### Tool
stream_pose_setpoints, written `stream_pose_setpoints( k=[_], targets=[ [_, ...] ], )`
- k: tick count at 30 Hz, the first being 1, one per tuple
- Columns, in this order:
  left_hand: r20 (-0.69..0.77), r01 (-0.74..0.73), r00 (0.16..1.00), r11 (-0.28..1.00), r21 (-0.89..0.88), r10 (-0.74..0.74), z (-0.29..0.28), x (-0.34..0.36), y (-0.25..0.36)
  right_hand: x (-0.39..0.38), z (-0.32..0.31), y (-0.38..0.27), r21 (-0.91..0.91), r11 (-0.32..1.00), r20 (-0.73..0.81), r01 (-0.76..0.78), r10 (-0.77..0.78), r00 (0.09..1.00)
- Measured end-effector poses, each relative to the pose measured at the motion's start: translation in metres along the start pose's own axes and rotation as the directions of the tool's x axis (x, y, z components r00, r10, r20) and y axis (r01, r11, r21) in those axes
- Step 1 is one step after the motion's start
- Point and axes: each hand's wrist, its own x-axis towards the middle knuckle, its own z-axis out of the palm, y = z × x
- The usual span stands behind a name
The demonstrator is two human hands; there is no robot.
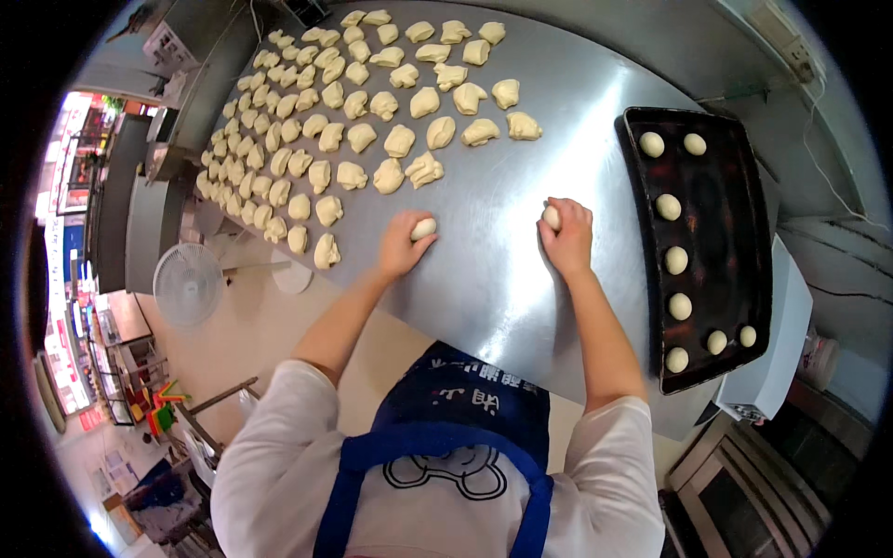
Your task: The person prepares bread dough by weighing portions, rolling them into rounds on a metal table, and arranging them on a dark baking tray.
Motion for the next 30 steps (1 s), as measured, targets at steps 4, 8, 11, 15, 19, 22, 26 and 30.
stream_pose_setpoints(
  k=[4,8,11,15,19,22,26,30],
  targets=[
    [-0.004,-0.059,0.998,0.997,-0.04,0.058,-0.009,-0.08,0.009,-0.049,-0.053,0.0,0.178,0.978,-0.041,-0.114,0.123,0.992],
    [-0.139,-0.212,0.97,0.972,-0.101,0.197,0.02,-0.103,0.057,-0.125,-0.053,-0.022,-0.025,0.997,0.055,0.076,-0.075,0.996],
    [0.016,-0.432,0.902,0.9,0.052,0.432,0.047,-0.043,0.057,-0.091,-0.009,-0.035,-0.115,0.928,0.137,0.355,-0.339,0.931],
    [0.045,-0.468,0.884,0.882,0.054,0.466,0.048,0.029,0.017,0.003,-0.017,-0.008,-0.164,0.795,0.23,0.585,-0.546,0.806],
    [-0.085,-0.39,0.916,0.92,0.032,0.391,0.032,0.019,-0.015,-0.001,-0.039,0.018,-0.126,0.917,0.146,0.378,-0.36,0.922],
    [-0.183,-0.25,0.954,0.967,-0.05,0.237,0.037,-0.023,-0.008,-0.046,-0.04,0.012,-0.044,0.982,-0.001,0.185,-0.185,0.983],
    [0.015,-0.424,0.906,0.906,0.011,0.424,0.048,-0.018,0.035,-0.041,-0.001,-0.014,0.035,0.911,0.067,0.411,-0.413,0.908],
    [0.128,-0.38,0.922,0.917,0.123,0.365,0.051,0.041,0.007,0.037,0.0,0.012,-0.069,0.732,0.195,0.677,-0.656,0.729]
  ],
)
